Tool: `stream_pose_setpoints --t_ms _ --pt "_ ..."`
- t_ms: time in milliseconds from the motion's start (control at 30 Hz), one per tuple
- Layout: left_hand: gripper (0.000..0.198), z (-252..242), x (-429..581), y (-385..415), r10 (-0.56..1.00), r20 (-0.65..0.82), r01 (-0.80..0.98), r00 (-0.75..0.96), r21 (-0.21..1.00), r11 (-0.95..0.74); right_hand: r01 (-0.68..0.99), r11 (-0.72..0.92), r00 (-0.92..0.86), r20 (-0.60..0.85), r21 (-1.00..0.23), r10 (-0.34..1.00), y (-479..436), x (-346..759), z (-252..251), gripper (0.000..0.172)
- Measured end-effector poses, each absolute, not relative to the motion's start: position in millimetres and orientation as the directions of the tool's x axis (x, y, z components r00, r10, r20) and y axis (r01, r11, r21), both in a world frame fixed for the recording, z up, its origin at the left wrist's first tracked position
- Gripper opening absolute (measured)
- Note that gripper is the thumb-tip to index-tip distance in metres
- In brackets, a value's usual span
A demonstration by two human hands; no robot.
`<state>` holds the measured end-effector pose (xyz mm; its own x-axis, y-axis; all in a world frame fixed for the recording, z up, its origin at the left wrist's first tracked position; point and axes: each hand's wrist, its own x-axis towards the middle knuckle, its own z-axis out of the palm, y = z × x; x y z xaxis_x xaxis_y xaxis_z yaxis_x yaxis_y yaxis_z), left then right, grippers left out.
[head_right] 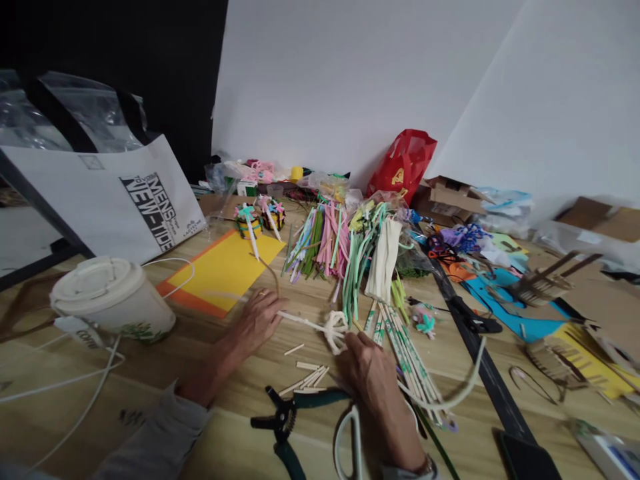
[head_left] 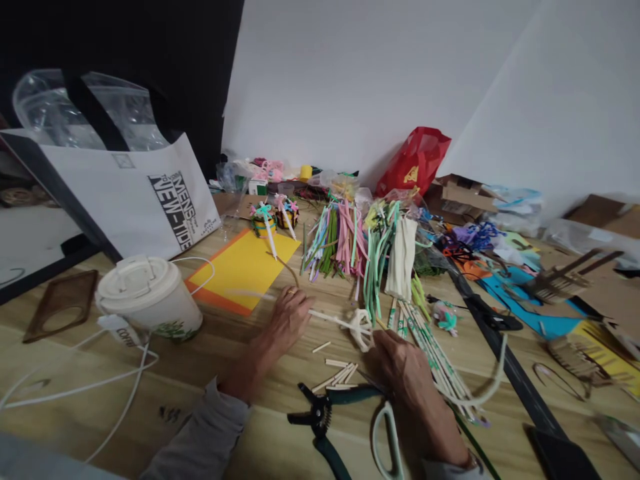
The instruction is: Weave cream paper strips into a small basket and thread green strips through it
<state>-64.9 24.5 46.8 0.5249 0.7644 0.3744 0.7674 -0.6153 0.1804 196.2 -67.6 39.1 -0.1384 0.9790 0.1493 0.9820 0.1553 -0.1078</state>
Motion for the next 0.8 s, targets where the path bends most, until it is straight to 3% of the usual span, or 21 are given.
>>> stream_pose_setpoints --t_ms 100,233,333,467,633,700,800 --pt "0.015 48.9 -69.1 27.0 0.742 0.430 0.761 0.514 0.171 -0.626 0.990 0.107 -0.086 0.207 -0.095 0.975 -66.6 208.3 35.1 0.022" --pt "0.025 50.9 -75.4 30.2 0.758 0.498 0.742 0.421 0.291 -0.604 0.977 0.160 -0.121 0.257 -0.137 0.959 -65.0 214.8 33.0 0.022" --pt "0.032 50.7 -83.4 33.8 0.833 0.485 0.765 0.266 0.419 -0.489 0.970 0.161 -0.105 0.281 -0.182 0.954 -64.1 211.8 34.8 0.020" --pt "0.035 52.6 -89.9 35.8 0.891 0.434 0.850 0.134 0.412 -0.328 0.981 0.129 -0.080 0.308 -0.142 0.948 -63.0 215.7 34.3 0.022" --pt "0.033 54.3 -80.3 31.2 0.908 0.313 0.817 0.279 0.419 -0.396 0.999 0.000 -0.013 0.373 0.037 0.928 -61.3 237.8 26.0 0.020" --pt "0.030 54.2 -77.8 30.6 0.908 0.261 0.756 0.327 0.505 -0.417 0.995 -0.053 0.016 0.415 0.079 0.910 -62.1 246.4 23.7 0.022" --pt "0.031 54.4 -80.7 32.3 0.902 0.169 0.569 0.397 0.726 -0.386 0.991 -0.088 0.036 0.438 0.099 0.898 -65.0 257.3 20.4 0.020"
